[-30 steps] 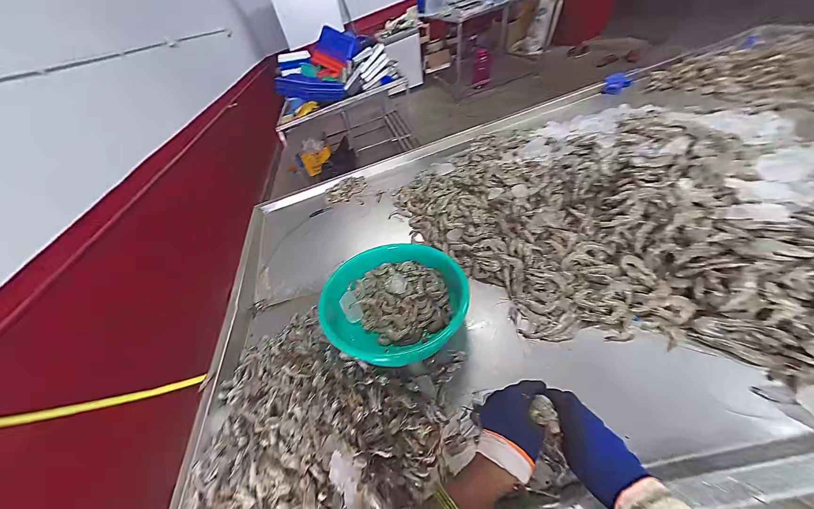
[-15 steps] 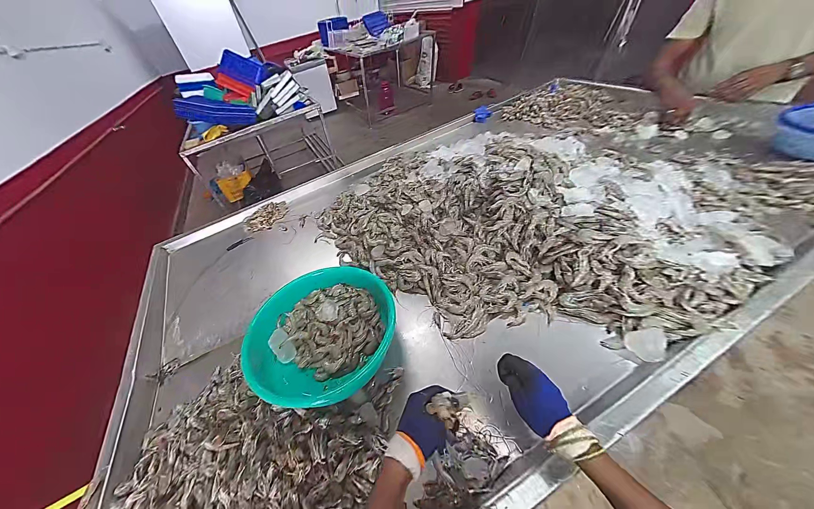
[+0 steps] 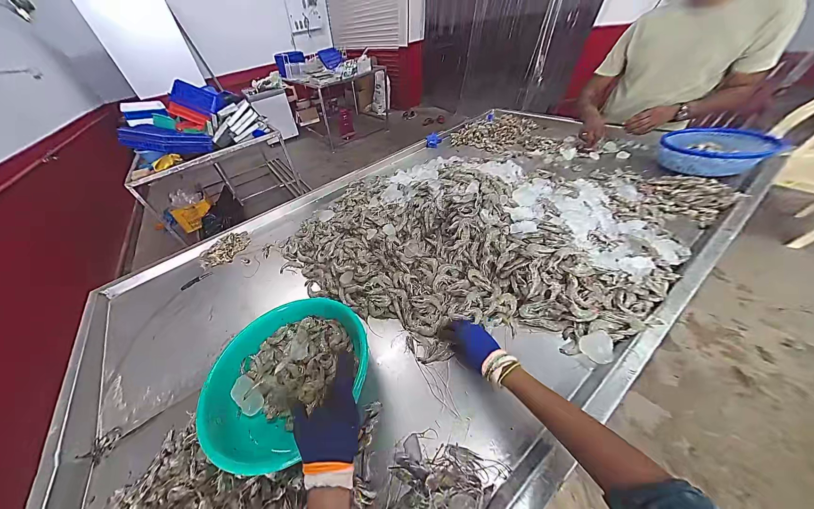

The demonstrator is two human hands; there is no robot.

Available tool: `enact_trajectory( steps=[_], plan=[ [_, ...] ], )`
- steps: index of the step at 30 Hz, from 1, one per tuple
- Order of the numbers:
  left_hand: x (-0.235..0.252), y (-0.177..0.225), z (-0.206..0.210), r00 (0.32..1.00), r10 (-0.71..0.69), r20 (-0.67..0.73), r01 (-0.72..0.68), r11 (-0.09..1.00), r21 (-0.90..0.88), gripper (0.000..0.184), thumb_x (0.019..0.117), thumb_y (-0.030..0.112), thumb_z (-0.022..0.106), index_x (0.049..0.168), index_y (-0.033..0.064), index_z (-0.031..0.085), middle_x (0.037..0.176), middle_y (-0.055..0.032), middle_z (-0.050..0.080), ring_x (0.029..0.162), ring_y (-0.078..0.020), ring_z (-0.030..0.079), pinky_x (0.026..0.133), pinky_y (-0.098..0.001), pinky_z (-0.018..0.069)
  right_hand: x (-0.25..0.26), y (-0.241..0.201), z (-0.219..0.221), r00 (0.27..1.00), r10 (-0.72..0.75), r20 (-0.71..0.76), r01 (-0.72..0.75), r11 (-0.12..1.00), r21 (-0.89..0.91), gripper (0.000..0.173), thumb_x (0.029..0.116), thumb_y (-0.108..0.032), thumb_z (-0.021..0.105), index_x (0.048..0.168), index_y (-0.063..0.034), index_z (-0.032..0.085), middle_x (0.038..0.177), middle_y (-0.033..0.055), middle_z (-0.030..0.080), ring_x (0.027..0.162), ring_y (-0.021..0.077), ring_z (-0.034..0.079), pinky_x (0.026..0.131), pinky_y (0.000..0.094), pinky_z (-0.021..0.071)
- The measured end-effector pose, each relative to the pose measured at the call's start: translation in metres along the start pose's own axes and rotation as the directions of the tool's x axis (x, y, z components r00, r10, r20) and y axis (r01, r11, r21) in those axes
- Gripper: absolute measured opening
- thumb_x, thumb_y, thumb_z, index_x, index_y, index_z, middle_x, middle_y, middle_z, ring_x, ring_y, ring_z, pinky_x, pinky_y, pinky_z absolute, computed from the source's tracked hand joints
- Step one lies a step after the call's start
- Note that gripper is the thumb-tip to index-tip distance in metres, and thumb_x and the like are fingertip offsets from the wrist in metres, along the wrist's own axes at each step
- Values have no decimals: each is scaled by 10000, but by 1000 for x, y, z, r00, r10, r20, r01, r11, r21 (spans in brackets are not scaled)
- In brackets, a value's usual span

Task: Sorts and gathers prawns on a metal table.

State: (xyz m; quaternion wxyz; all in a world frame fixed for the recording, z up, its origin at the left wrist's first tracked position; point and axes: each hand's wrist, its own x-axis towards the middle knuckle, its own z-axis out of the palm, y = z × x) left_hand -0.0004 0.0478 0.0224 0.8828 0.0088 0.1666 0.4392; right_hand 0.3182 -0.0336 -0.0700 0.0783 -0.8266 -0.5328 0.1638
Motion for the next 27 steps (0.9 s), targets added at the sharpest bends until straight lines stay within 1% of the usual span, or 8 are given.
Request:
enact_trajectory(
  steps=[4, 6, 8, 12, 16, 19, 24, 27],
  plan=[
    [-23, -51, -16, 998, -14, 58, -20, 845, 534, 679, 1106, 436, 89, 1564, -33, 266, 1603, -182, 384, 1432, -221, 457, 1068, -346, 468, -44, -27, 32, 995, 98, -24, -99, 995, -33, 272, 996, -64, 567, 1229, -74, 708, 1261, 241, 654, 1219, 457, 598, 1019, 612, 481],
    [-28, -80, -36, 996, -22, 88, -73, 381, 922, 447, 1104, 138, 315, 1482, -62, 444, 1524, -171, 510, 1390, -256, 516, 1077, -423, 488, -80, -46, 33, 991, 131, -38, -131, 991, -11, 285, 1005, -75, 538, 1240, -31, 693, 1257, 239, 665, 1239, 439, 594, 1076, 588, 437],
    [-31, -103, -53, 939, -131, 317, -342, -295, 892, 498, 995, 68, 565, 1486, 5, 510, 1575, -157, 461, 1496, -339, 376, 1217, -465, 340, -113, -68, 24, 992, 121, -41, -119, 992, 51, 287, 1010, -97, 533, 1226, -8, 700, 1235, 247, 680, 1222, 445, 609, 1070, 593, 444],
    [-43, -131, -46, 971, -238, -33, -148, -700, 698, 434, 1086, 214, 448, 1499, 92, 502, 1397, -157, 628, 1302, -327, 598, 1127, -506, 445, -168, -101, 31, 987, 38, -155, -40, 999, -13, 196, 935, -68, 640, 1082, -14, 757, 1088, 202, 736, 1091, 404, 682, 997, 559, 499],
    [-58, -131, -32, 893, -291, -343, 18, -738, 675, 401, 1116, 256, 379, 1444, 81, 530, 1290, -229, 667, 1217, -398, 640, 1051, -594, 471, -179, -92, 50, 956, -55, -290, 11, 989, -150, 85, 839, -87, 699, 884, -48, 759, 943, 132, 747, 1026, 350, 703, 1087, 585, 425],
    [-58, -121, -40, 848, -420, -324, -8, -622, 783, 358, 1109, 201, 397, 1364, 18, 571, 1192, -255, 670, 1070, -391, 680, 967, -577, 520, -183, -76, 40, 958, -82, -275, 63, 995, -75, 102, 810, 4, 690, 835, -61, 765, 885, 125, 753, 994, 356, 714, 1023, 580, 477],
    [-55, -115, -43, 836, -485, -259, 17, -448, 894, 297, 1082, 98, 432, 1311, -26, 575, 1103, -231, 656, 935, -328, 675, 870, -519, 558, -181, -58, 4, 991, -70, 111, 41, 969, 244, 260, 934, -10, 549, 1081, -23, 762, 1124, 206, 728, 1155, 416, 643, 1007, 605, 462],
    [-56, -106, -43, 839, -503, -208, 24, -348, 937, 281, 1053, 55, 475, 1294, -43, 582, 1093, -208, 654, 904, -284, 665, 842, -478, 566, -180, -58, -8, 992, 129, -14, -122, 962, 244, 234, 925, -28, 562, 1024, -35, 773, 1030, 230, 732, 1044, 444, 683, 897, 637, 511]
  ],
)
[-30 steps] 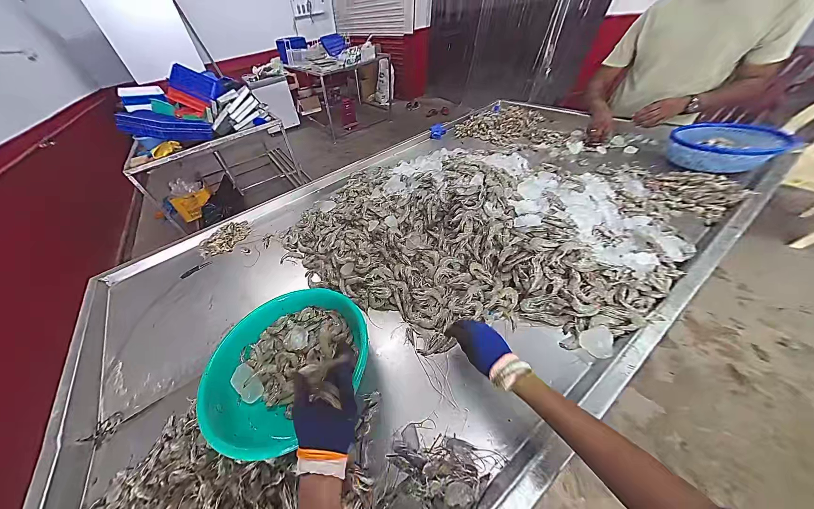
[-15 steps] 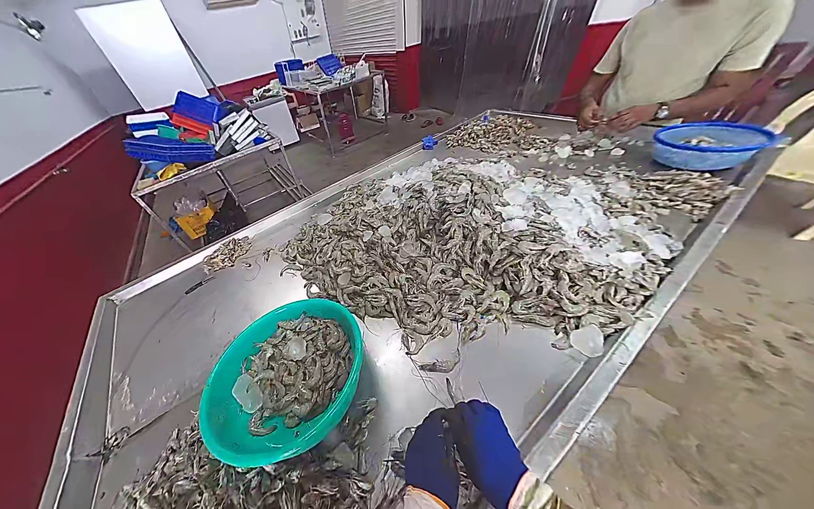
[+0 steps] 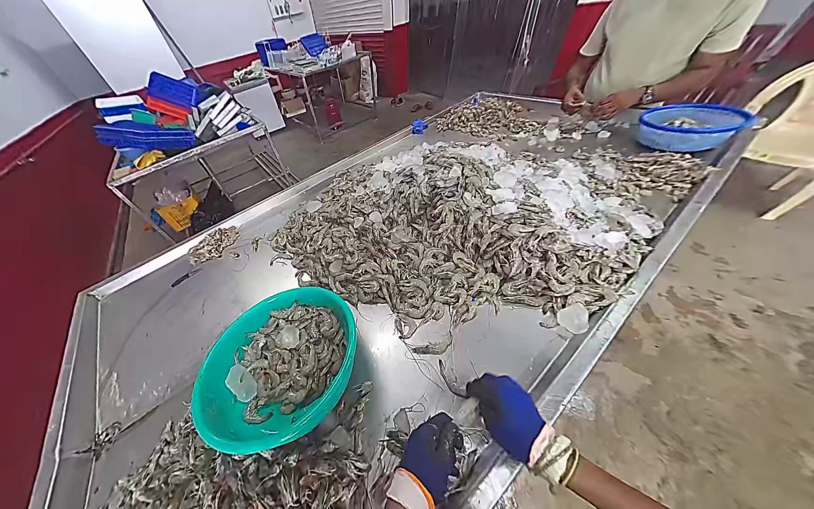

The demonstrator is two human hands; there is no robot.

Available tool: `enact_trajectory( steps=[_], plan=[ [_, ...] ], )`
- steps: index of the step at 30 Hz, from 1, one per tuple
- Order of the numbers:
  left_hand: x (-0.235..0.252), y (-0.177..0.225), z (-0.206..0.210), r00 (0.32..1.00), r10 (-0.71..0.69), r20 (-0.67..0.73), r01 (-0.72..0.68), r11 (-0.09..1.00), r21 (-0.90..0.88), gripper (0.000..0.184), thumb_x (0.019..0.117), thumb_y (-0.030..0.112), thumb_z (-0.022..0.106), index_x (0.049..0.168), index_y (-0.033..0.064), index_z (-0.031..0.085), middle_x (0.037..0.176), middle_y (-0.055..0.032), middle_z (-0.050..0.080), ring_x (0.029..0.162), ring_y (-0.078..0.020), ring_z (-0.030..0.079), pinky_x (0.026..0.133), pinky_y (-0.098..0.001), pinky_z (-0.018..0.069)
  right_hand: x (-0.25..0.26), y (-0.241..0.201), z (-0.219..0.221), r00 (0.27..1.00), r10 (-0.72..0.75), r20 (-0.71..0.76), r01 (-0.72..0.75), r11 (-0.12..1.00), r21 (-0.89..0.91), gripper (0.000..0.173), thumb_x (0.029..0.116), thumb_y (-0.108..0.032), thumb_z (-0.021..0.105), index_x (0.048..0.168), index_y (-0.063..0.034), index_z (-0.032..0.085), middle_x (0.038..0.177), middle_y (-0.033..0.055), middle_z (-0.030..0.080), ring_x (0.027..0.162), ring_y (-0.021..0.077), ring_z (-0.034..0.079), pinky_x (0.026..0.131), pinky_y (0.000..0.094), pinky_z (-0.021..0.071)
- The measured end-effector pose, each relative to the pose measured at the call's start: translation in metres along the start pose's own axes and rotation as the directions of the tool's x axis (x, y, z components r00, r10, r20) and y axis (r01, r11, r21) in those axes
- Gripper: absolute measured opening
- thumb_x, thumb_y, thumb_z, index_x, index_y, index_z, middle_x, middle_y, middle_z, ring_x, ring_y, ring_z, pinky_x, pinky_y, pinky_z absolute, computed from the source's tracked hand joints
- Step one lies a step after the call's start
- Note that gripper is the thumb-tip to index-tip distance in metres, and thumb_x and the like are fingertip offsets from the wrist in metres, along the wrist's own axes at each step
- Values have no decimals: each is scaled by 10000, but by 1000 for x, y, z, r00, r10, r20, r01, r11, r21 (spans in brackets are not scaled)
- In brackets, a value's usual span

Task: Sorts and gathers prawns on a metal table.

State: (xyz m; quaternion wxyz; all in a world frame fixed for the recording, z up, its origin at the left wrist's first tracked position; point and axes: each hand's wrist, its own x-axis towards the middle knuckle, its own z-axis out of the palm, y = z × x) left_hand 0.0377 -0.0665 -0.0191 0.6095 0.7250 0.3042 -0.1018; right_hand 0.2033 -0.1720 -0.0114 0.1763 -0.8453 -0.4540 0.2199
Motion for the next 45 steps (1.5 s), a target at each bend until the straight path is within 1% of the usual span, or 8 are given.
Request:
enact_trajectory(
  steps=[7, 18, 25, 28, 31, 35, 39, 45],
  plan=[
    [-7, -6, -18, 975, 119, -186, -101, 989, 106, 433, 1060, 141, 524, 1485, 63, 509, 1420, -162, 602, 1282, -251, 610, 1129, -417, 460, 9, 4, -12, 994, -108, -34, 105, 991, -85, 235, 912, -4, 551, 1000, -32, 767, 1014, 205, 741, 1041, 429, 686, 888, 617, 517],
    [1, 18, -1, 995, 86, -44, -91, 988, -126, 283, 1083, 84, 404, 1249, -65, 579, 983, -139, 654, 836, -174, 655, 814, -365, 573, -11, -15, -5, 989, -139, -41, 140, 990, 29, 161, 874, -51, 619, 908, -14, 772, 905, 210, 739, 947, 423, 706, 858, 625, 514],
    [13, 22, 4, 998, -44, 47, 45, 999, -24, 335, 1114, 187, 412, 1339, -30, 534, 1134, -219, 641, 948, -286, 672, 869, -464, 566, -12, -41, 5, 988, -17, 153, 80, 907, -413, 200, 928, -175, 609, 975, -27, 735, 1000, 181, 728, 1061, 403, 659, 968, 578, 449],
    [6, 22, -3, 995, 27, 94, -17, 995, -98, 280, 1076, 78, 463, 1313, -51, 539, 1077, -183, 619, 886, -237, 645, 816, -429, 575, -10, -22, -10, 979, -7, 202, -17, 993, 118, 199, 947, -126, 594, 905, 5, 737, 839, 174, 707, 841, 323, 689, 790, 521, 528],
    [-7, 11, -20, 989, 148, 3, -139, 934, -329, 204, 1035, 20, 435, 1190, -51, 548, 760, 18, 523, 627, -59, 558, 643, -271, 557, -4, 15, -17, 998, -50, -25, 50, 591, 805, 194, 800, -40, 514, 720, -172, 632, 626, -122, 613, 591, 6, 581, 605, 242, 510],
    [-8, -27, -48, 951, 259, -168, -306, 859, -410, 268, 974, 24, 512, 1229, -58, 525, 849, -2, 607, 746, -78, 648, 755, -293, 607, 8, 53, -26, 922, -111, 371, 81, 992, 95, 357, 979, -200, 671, 1306, -58, 689, 1282, 202, 677, 1227, 371, 622, 1063, 578, 470],
    [3, -29, -34, 906, 183, -383, -342, 847, -406, 104, 951, 107, 561, 855, 71, 575, 642, 66, 548, 529, -44, 568, 541, -271, 563, 39, 27, 8, 932, 153, 329, -75, 968, -240, 275, 1022, -277, 599, 1145, -64, 723, 1211, 217, 691, 1190, 422, 638, 969, 628, 501],
    [7, -21, -13, 924, 259, -281, -247, 966, 80, 438, 980, -18, 513, 1400, 61, 609, 1139, -110, 719, 973, -151, 694, 912, -338, 562, 29, -36, 49, 867, 406, 289, -336, 904, -263, 348, 1024, -82, 522, 1362, -7, 558, 1270, 268, 655, 1195, 450, 645, 966, 595, 525]
  ],
)
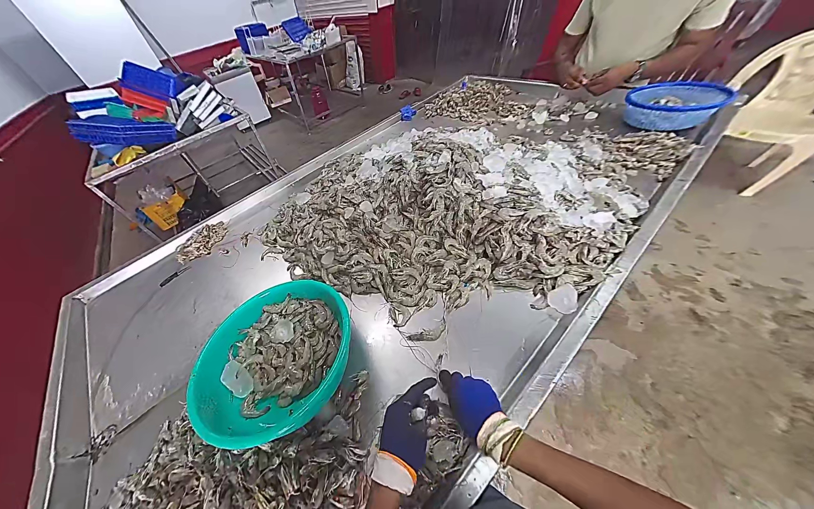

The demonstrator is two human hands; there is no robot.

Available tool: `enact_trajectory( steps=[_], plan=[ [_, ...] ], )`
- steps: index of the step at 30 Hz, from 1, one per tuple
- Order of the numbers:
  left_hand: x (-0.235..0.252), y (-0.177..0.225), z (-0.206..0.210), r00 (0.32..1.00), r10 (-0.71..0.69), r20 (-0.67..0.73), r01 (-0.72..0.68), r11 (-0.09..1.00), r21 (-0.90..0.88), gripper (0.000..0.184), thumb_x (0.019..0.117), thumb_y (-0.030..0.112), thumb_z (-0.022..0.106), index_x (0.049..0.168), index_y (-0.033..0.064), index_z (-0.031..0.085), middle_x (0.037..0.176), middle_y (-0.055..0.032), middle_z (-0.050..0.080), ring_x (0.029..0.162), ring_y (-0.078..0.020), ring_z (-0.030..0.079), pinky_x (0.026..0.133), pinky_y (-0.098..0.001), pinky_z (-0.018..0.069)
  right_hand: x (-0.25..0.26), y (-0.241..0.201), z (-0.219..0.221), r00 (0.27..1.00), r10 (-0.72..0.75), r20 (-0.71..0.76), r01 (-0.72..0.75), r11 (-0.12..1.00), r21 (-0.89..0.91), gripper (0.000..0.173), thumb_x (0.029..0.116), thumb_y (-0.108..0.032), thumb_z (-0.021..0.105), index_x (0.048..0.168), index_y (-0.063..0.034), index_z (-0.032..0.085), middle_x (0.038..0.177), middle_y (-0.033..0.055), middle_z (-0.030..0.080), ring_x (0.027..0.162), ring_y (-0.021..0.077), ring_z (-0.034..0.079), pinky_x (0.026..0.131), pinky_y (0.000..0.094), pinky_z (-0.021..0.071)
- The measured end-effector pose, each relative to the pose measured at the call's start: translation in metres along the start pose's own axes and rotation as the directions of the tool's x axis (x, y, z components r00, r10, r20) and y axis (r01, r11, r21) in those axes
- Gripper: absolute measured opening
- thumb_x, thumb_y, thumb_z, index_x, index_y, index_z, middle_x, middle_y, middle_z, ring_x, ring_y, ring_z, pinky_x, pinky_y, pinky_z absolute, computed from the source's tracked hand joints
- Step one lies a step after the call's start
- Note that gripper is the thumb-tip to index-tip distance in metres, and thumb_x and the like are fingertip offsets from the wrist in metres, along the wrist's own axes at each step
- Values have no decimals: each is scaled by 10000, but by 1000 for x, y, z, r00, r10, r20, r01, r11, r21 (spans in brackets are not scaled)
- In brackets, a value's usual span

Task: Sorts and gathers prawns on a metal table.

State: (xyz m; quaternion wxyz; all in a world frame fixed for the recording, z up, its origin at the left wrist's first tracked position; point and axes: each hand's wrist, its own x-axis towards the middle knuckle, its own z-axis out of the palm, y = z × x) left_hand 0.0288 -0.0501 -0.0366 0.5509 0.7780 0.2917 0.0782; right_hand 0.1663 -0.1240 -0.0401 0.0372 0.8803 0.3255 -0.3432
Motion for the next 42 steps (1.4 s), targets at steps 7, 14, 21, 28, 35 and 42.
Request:
enact_trajectory(
  steps=[7, 14, 21, 28, 35, 42],
  plan=[
    [0, 8, 7, 998, 60, -30, -58, 996, 70, 662, 886, -178, 488, 1520, 14, 458, 1611, -191, 387, 1489, -293, 392, 1196, -404, 377, 12, 10, -5, 976, -212, -42, 214, 975, 57, 296, 995, -138, 584, 1269, -65, 669, 1336, 245, 612, 1184, 449, 631, 956, 619, 526],
    [13, 44, 19, 939, -338, 55, 270, 829, 490, 552, 960, 1, 541, 1491, 142, 495, 1307, -177, 673, 1222, -355, 647, 1038, -567, 499, -37, -3, -20, 945, -308, -114, 297, 950, -99, 309, 973, -46, 609, 1275, 1, 647, 1345, 248, 589, 1236, 449, 585, 976, 578, 510],
    [11, 33, 4, 928, -276, 252, 289, 957, -16, 258, 966, -80, 554, 1223, -69, 575, 968, -152, 600, 800, -200, 604, 743, -401, 571, -22, 23, -24, 872, -374, -316, 388, 922, -20, 207, 955, -149, 599, 1026, -2, 726, 1090, 228, 701, 1083, 443, 655, 891, 627, 499],
    [0, 10, -22, 982, -124, 141, 167, 923, -347, 246, 996, 8, 526, 1220, -87, 561, 857, -47, 598, 710, -72, 606, 702, -271, 578, -1, 45, -10, 938, -342, 56, 340, 940, 37, 364, 1040, -251, 582, 1343, -57, 635, 1308, 273, 629, 1186, 477, 629, 955, 676, 505],
    [1, 14, -15, 977, -182, -106, 156, 963, -220, 220, 1035, 116, 582, 1193, -9, 669, 1063, -130, 680, 637, -131, 609, 545, -316, 540, 122, 11, -79, 670, -739, -66, 699, 659, -279, 245, 1018, -77, 589, 1211, 39, 686, 1232, 287, 662, 1172, 493, 623, 1004, 652, 470],
    [3, -5, -5, 989, -104, -104, 85, 982, -170, 373, 979, -16, 582, 1351, -33, 611, 1112, -135, 741, 969, -149, 720, 912, -308, 581, 81, 70, -33, 867, -393, -307, 359, 919, -164, 263, 1023, -177, 590, 1213, -42, 712, 1256, 272, 657, 1233, 488, 586, 1080, 657, 416]
  ],
)
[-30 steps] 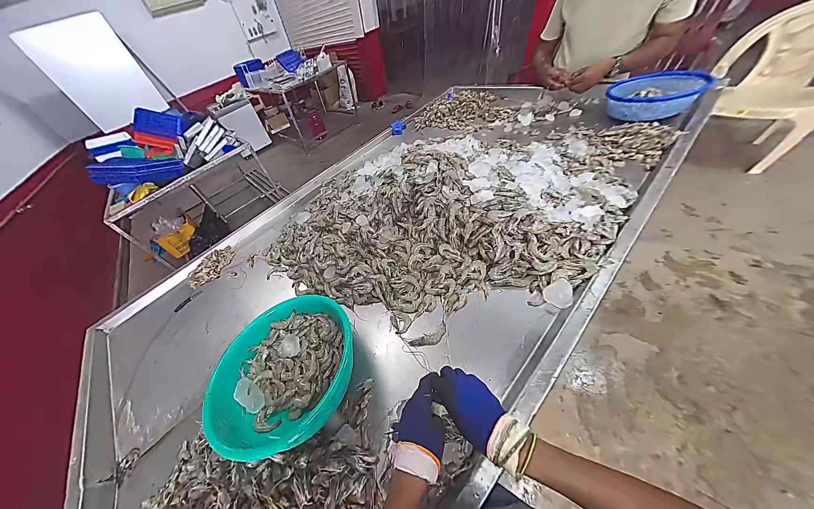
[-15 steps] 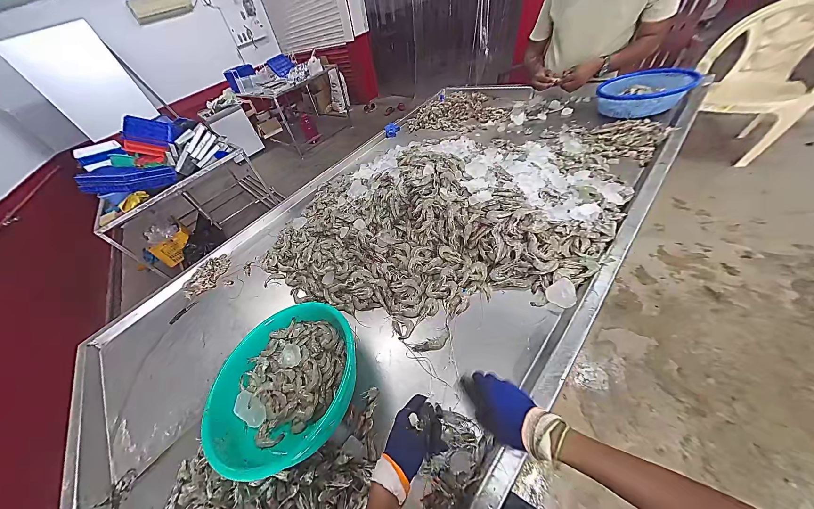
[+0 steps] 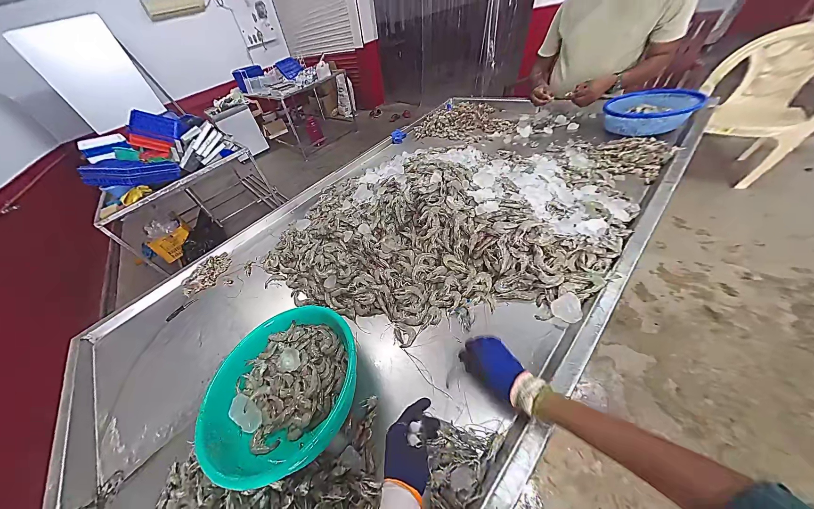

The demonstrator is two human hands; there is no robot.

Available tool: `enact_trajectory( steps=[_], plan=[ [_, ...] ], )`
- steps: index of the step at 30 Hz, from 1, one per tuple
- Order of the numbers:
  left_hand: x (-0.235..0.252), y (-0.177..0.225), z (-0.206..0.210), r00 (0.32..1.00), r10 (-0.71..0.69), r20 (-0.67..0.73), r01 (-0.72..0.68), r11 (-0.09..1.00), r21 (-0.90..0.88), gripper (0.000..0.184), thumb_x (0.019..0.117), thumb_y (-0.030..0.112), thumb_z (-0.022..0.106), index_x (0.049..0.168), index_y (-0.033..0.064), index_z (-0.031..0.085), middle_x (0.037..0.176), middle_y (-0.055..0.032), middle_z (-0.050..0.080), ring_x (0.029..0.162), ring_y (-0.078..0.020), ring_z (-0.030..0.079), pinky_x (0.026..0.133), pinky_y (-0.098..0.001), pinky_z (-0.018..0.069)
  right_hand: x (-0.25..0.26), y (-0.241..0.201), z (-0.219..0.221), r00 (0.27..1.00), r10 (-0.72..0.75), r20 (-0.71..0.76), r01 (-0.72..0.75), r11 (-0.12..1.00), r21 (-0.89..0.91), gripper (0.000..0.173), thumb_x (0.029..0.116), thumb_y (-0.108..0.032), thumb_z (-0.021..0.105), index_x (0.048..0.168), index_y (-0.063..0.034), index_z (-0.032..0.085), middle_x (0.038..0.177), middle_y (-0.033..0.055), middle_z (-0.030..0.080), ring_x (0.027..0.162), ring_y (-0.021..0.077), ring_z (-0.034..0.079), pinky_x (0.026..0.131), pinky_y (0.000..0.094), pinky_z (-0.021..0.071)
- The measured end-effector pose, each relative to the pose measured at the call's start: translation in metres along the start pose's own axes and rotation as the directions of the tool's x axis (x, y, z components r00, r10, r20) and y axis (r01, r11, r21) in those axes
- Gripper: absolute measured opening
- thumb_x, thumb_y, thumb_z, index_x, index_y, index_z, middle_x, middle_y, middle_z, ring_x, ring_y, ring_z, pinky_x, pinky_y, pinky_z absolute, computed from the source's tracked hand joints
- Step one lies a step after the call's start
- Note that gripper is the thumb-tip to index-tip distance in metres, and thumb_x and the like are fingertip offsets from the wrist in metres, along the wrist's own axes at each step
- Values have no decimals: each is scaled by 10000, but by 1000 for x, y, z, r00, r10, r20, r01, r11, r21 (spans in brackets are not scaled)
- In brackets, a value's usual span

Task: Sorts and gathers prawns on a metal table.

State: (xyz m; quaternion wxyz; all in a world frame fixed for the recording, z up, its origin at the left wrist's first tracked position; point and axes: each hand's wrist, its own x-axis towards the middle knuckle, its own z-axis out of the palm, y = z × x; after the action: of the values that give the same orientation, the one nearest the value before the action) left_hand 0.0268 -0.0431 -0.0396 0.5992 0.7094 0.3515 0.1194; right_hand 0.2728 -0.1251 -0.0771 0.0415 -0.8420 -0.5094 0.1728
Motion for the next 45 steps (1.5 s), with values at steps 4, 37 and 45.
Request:
enact_trajectory(
  steps=[4, 37, 45],
  plan=[
    [14, 8, 32, 982, -56, 181, -2, 952, 305, 680, 929, -82, 559, 1572, 35, 369, 1522, -170, 514, 1402, -269, 509, 1200, -427, 380, -59, -65, -4, 984, -31, 176, 24, 999, 44, 278, 1044, -66, 527, 1282, -34, 666, 1269, 274, 641, 1182, 475, 624, 970, 608, 511],
    [-7, 1, -7, 1000, 13, -21, -18, 967, -253, 320, 920, -77, 549, 1217, -32, 660, 806, -33, 686, 597, -58, 599, 605, -251, 551, 49, -8, -42, 960, -279, 4, 278, 958, 75, 331, 973, 44, 546, 1196, -84, 754, 1295, 191, 688, 1249, 411, 616, 1075, 597, 457],
    [-2, 20, 2, 968, 205, -145, -176, 966, 191, 439, 959, -25, 565, 1395, 7, 612, 1418, -162, 619, 1315, -251, 598, 1144, -406, 444, 32, -42, -53, 995, -74, 64, 76, 997, -17, 294, 1013, -72, 581, 1289, -55, 680, 1290, 258, 645, 1238, 483, 584, 1007, 647, 470]
  ],
)
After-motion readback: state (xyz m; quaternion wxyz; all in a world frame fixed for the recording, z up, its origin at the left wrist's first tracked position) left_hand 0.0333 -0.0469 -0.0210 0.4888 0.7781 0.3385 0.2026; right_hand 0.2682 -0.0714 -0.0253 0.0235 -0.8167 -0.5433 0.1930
